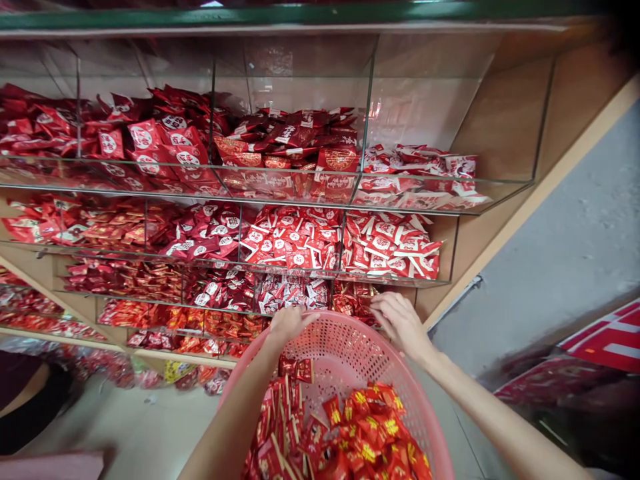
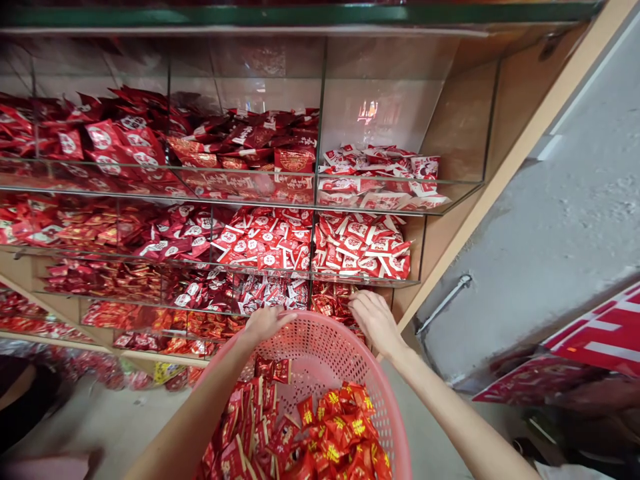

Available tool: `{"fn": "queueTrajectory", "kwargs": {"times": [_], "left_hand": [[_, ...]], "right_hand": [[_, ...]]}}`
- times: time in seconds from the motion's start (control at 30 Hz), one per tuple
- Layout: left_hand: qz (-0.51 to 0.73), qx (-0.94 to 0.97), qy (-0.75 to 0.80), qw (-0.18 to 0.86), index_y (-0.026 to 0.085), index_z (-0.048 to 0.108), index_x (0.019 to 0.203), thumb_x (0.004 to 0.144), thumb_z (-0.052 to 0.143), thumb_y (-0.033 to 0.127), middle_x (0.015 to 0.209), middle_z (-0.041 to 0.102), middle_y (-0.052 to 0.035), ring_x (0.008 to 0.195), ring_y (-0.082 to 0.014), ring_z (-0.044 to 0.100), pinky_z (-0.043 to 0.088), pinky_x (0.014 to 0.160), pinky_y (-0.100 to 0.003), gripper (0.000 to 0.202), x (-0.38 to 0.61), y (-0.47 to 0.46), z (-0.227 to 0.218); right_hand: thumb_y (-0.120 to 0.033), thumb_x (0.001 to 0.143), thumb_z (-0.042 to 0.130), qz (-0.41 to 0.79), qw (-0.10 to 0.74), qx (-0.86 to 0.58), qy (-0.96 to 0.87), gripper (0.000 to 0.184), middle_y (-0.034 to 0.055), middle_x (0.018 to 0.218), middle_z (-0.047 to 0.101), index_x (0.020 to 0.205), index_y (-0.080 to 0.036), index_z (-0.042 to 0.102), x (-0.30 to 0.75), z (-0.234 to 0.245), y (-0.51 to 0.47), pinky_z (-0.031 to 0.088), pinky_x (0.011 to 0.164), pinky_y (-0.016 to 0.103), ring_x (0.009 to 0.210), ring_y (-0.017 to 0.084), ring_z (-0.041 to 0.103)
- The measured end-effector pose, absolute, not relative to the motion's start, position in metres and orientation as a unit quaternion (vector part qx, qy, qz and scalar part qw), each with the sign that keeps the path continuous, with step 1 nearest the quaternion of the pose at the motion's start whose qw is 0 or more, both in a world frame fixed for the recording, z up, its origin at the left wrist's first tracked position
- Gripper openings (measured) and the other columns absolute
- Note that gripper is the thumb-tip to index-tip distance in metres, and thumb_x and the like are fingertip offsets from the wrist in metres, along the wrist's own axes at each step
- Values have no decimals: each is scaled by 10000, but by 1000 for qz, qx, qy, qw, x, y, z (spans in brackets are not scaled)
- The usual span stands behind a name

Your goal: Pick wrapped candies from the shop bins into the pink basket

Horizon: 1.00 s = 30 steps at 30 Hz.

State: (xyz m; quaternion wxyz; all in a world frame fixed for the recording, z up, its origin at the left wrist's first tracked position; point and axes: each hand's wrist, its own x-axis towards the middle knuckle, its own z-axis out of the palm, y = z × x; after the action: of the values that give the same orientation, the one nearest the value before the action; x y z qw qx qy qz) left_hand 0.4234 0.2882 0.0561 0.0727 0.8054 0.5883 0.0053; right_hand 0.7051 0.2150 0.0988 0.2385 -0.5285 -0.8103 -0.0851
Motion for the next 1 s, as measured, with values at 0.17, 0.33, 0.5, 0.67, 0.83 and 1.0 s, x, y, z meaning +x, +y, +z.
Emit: {"fn": "queueTrajectory", "kwargs": {"times": [0.17, 0.33, 0.5, 0.67, 0.83, 1.0], "left_hand": [[0, 804, 591, 74, 199, 625, 1008, 762, 116, 727, 914, 684, -138, 905, -268, 633, 460, 756, -349, 773, 424, 288, 57], [8, 802, 594, 68, 206, 633, 998, 758, 119, 731, 914, 687, -142, 891, -272, 638, 464, 748, -358, 774, 424, 287, 56], [20, 805, 590, 68, 212, 640, 978, 762, 119, 727, 912, 693, -138, 884, -275, 642, 468, 737, -364, 764, 423, 288, 55], [29, 807, 587, 67, 213, 635, 984, 752, 140, 739, 907, 696, -131, 880, -268, 645, 471, 737, -353, 759, 423, 288, 54], [23, 807, 586, 67, 199, 636, 984, 766, 130, 721, 900, 694, -142, 873, -282, 646, 473, 730, -369, 758, 424, 287, 57], [22, 804, 589, 72, 195, 636, 990, 772, 119, 712, 900, 691, -157, 877, -301, 643, 472, 728, -391, 763, 424, 286, 60]], "right_hand": [[-311, 872, 435, 201, 339, -531, -750, 192, 32, 803, 600, 754, -197, 534, 635, 79, 203, 421, 715, 279, 761, 159, 539], [-200, 730, 559, 468, 307, -601, -571, 213, -51, 543, 443, 573, -191, 416, 592, 8, 223, 444, 572, 238, 544, 104, 470], [-132, 718, 521, 537, 300, -628, -477, 157, -65, 560, 410, 608, -190, 425, 579, -19, 230, 471, 528, 223, 499, 80, 443], [-82, 695, 493, 550, 294, -639, -450, 127, -44, 646, 463, 670, -195, 441, 570, -20, 227, 482, 546, 213, 587, 91, 509], [-74, 691, 477, 564, 263, -625, -472, 124, -34, 646, 536, 742, -183, 507, 560, -23, 226, 477, 561, 222, 598, 104, 564], [-65, 669, 499, 510, 249, -617, -545, 115, -14, 627, 579, 697, -146, 575, 566, -22, 227, 427, 585, 231, 592, 120, 550]]}}
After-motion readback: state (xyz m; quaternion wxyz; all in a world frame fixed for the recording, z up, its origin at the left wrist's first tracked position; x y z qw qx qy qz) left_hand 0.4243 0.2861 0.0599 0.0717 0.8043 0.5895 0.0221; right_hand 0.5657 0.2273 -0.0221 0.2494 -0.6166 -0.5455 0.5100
